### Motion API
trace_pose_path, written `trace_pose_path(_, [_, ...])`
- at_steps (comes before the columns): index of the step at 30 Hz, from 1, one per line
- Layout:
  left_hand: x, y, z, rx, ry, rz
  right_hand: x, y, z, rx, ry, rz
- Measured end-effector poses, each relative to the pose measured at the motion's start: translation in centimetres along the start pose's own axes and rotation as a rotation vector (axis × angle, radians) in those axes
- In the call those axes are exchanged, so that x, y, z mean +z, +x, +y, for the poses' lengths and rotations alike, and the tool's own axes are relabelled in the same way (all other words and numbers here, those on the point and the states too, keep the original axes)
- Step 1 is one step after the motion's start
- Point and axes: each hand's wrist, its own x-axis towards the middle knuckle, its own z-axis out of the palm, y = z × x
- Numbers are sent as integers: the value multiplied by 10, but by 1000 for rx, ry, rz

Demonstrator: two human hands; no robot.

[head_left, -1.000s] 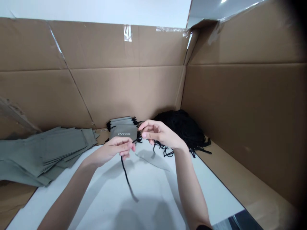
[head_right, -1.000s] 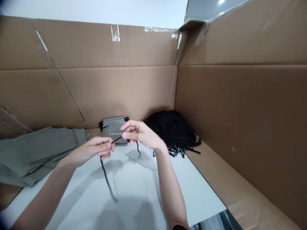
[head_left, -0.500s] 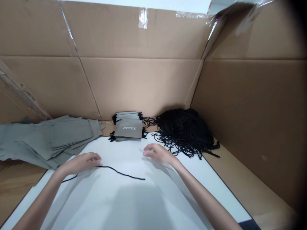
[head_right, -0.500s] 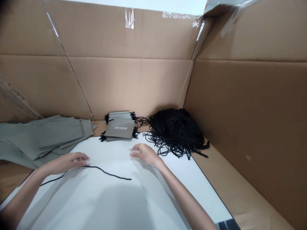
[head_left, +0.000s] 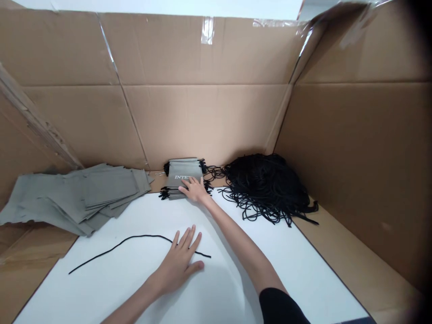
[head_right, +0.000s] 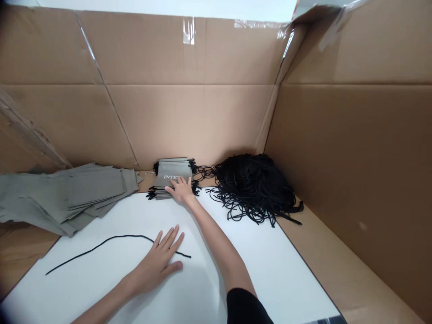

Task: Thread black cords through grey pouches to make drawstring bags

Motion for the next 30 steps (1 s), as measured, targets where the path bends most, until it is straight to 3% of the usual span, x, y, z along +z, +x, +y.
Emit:
trace_pose_path(3, [10,1,-4,6,87,87,-13,-3,11,6,-11,106])
trace_pose_path(6, [14,1,-7,24,121,147,-42,-28,36,62,-43,310])
trace_pose_path(9, [13,1,-8,32,124,155,-85,-72,86,234,-84,534])
trace_pose_path(13, [11,3,-9,16,118,106,-139,-148,173,615,-144,747])
trace_pose_path(16, [11,4,-10,15,111,85,-155,-197,225,831,-152,698])
trace_pose_path(19, [12,5,-12,22,103,98,-152,-222,252,863,-136,556])
trace_pose_path(23, [12,5,-12,14,91,101,-142,-228,262,852,-161,486])
trace_pose_path(30, [-5,6,0,-55,16,-25,-142,-222,260,771,-136,498])
